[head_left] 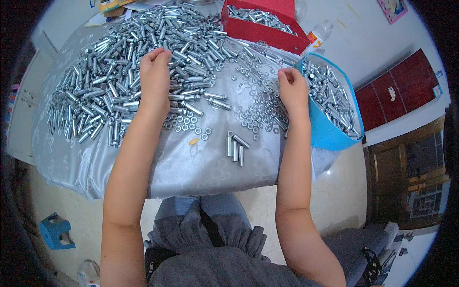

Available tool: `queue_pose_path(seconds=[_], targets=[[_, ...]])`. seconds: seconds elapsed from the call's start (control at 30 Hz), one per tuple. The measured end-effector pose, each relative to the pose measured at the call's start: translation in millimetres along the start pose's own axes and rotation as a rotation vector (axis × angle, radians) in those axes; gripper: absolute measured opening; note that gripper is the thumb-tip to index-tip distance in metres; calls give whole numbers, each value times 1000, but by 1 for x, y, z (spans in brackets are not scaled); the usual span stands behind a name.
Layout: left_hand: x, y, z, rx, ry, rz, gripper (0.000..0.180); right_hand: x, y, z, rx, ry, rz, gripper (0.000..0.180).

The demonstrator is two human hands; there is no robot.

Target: The person sits at a table covered with a white cloth, sorting through a large pile of metal bolts and washers. They pick up individual bolts and washers, screw the washers onto the bolts by hand, and place the assembled units into a blue plastic bin on the right side of the table.

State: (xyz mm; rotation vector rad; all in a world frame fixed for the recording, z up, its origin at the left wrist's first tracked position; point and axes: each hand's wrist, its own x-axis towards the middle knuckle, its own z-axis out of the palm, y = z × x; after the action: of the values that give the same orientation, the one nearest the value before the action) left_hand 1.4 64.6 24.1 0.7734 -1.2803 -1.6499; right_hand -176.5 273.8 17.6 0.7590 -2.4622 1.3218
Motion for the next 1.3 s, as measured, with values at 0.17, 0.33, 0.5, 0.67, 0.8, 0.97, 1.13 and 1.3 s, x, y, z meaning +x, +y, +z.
queue_pose_path(seconds=[0.17, 0.33, 0.5, 0.67, 0.8, 0.97, 1.13, 1.3], targets=[[0, 2, 0, 9, 9, 2, 50, -8, -14, -14, -208, -208, 132, 26], [3, 2, 2, 36, 27, -2, 52, -24, -35, -23, -243, -322, 127, 27], [6, 0, 0, 12, 45, -4, 52, -57, -45, -56, -268, -340, 92, 20], [19, 1, -6, 53, 90, 196, 39, -81, -26, -65, -381, -364, 135, 20], [48, 5, -40, 296, 213, 573, 26, -87, -19, -58, -367, -273, 14, 19], [44, -20, -58, 936, 105, 465, 17, -53, -40, -40, -18, -87, -198, 20], [69, -22, -68, 1264, -44, 572, 16, -13, -52, 11, 663, -136, -85, 21], [85, -8, -66, 1443, -142, 344, 21, -21, -46, 21, 752, -205, -128, 21]])
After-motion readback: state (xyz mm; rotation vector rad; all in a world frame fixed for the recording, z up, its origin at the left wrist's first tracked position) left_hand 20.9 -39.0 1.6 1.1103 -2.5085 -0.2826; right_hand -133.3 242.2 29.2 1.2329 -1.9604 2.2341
